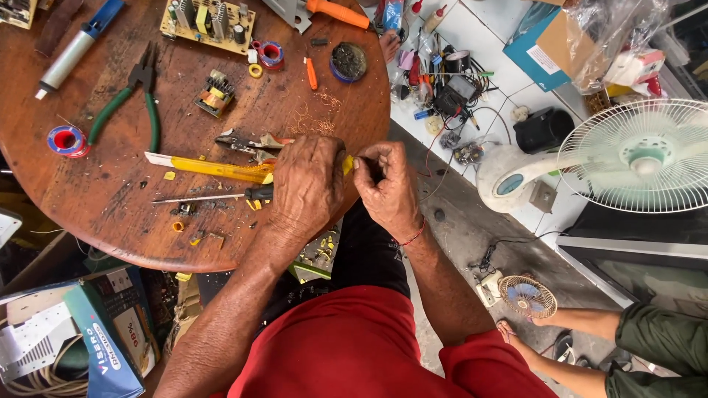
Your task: The person works at a cluttered wooden table, handling small electronic components and wires. They use pliers to cut and strip wires, and a utility knife to cut yellow tape. The person also uses a screwdriver and manipulates a small circuit board or transformer component.
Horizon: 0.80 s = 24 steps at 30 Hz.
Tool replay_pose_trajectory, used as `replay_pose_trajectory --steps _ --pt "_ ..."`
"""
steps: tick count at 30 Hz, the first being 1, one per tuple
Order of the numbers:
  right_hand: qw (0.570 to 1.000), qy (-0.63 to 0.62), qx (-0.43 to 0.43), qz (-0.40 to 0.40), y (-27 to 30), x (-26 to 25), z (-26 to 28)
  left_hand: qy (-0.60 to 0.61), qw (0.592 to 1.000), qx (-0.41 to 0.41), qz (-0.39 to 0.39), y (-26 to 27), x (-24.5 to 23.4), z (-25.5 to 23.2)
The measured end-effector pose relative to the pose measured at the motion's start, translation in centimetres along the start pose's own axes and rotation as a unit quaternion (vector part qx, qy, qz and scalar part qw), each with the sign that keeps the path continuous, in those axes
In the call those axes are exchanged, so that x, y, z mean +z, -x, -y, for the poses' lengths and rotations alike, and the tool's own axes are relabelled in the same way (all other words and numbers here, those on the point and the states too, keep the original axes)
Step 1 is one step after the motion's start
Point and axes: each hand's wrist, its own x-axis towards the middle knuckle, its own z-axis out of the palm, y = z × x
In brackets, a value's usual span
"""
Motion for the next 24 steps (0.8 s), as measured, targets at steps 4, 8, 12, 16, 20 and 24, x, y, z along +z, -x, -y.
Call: replay_pose_trajectory --steps 4,8,12,16,20,24 --pt "0.998 0.039 0.031 0.027 0.5 -0.7 0.4 0.037 0.999 0.008 -0.002 -0.1 0.7 -0.1" --pt "0.988 0.102 0.094 0.068 3.2 -1.6 -0.9 0.209 0.976 -0.057 0.017 -1.8 -1.4 0.0" --pt "0.976 0.082 0.203 0.012 6.1 -5.4 -4.9 0.114 0.991 -0.067 0.035 -2.0 1.7 5.4" --pt "0.952 0.188 0.239 0.041 11.6 -10.1 -12.7 0.038 0.989 -0.115 0.086 -2.1 5.2 8.1" --pt "0.916 0.306 0.236 0.104 19.9 -12.9 -22.6 0.036 0.981 -0.126 0.140 -2.3 6.1 8.0" --pt "0.898 0.309 0.276 0.146 27.8 -15.5 -31.6 0.037 0.978 -0.104 0.176 -3.1 3.7 6.4"
